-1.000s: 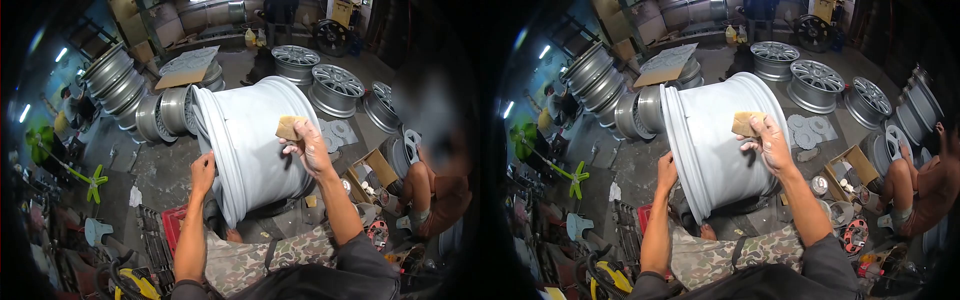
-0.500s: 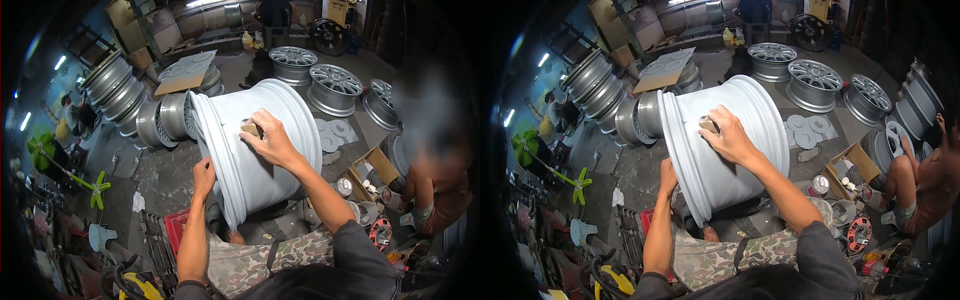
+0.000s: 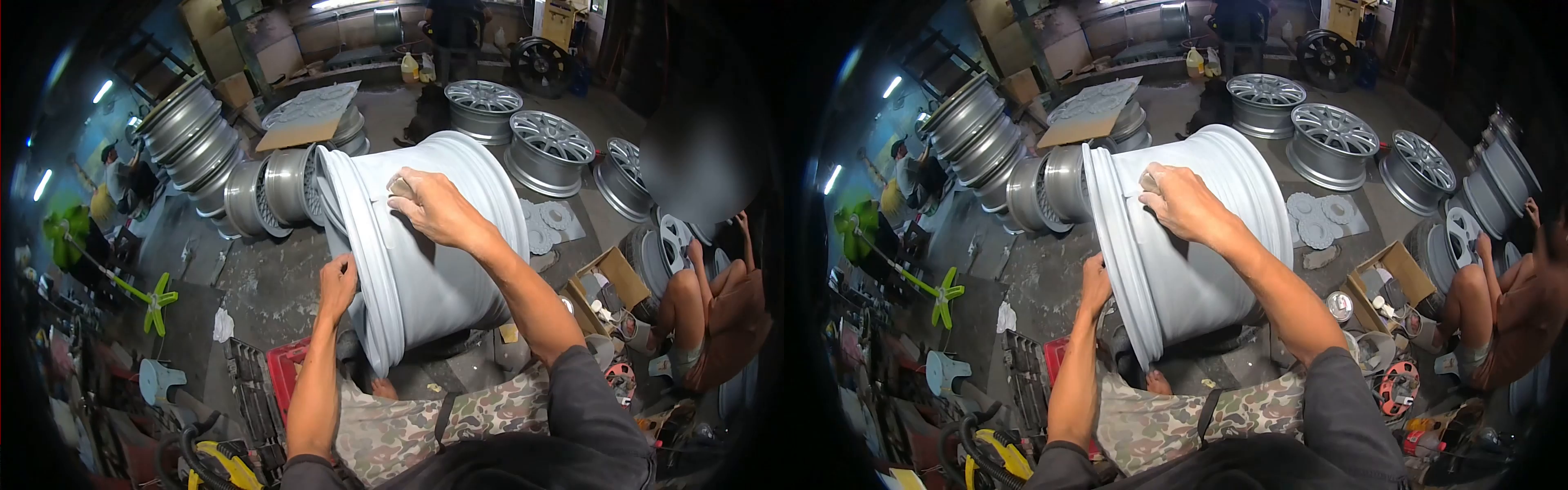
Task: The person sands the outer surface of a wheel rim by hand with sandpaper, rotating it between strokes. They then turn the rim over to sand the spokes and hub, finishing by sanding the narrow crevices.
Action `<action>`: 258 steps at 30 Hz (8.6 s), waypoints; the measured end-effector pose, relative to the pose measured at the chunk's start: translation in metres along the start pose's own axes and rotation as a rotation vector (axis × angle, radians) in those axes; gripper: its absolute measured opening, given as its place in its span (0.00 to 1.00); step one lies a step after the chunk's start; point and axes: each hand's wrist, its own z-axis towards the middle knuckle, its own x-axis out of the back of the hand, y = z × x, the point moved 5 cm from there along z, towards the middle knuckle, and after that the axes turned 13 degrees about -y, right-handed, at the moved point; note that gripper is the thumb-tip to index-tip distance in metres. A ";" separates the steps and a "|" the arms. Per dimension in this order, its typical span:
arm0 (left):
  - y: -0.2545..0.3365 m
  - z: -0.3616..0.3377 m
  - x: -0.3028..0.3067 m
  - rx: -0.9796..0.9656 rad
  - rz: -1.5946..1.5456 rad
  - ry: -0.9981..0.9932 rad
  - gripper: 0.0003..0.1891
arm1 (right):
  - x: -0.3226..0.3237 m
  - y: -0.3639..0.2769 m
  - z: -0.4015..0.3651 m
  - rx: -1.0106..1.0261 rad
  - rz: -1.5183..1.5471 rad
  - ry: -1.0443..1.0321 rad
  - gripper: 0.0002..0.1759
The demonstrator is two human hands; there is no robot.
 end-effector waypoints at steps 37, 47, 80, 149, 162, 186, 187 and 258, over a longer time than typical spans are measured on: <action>0.016 -0.004 -0.002 -0.032 -0.043 -0.020 0.19 | -0.026 -0.002 0.016 0.078 -0.176 0.192 0.10; 0.011 -0.001 -0.002 -0.016 -0.029 -0.020 0.19 | -0.023 0.030 0.006 0.025 0.298 0.285 0.15; 0.000 0.000 -0.002 -0.124 0.052 -0.002 0.15 | -0.033 0.048 -0.001 -0.059 0.744 0.377 0.11; 0.009 -0.003 -0.003 -0.156 0.074 -0.006 0.17 | -0.033 0.006 -0.012 0.264 -0.294 0.180 0.18; 0.010 -0.004 -0.001 -0.098 0.092 -0.028 0.16 | -0.004 0.056 0.004 0.213 -0.501 0.348 0.14; 0.034 -0.010 0.004 -0.039 0.069 -0.079 0.14 | -0.038 0.014 -0.021 0.332 -0.360 0.270 0.19; 0.032 -0.007 0.003 -0.061 0.056 -0.069 0.14 | -0.033 0.021 -0.010 0.299 -0.408 0.297 0.18; 0.040 -0.030 0.028 -0.016 0.189 -0.120 0.15 | -0.083 0.026 -0.110 0.185 -0.455 0.432 0.14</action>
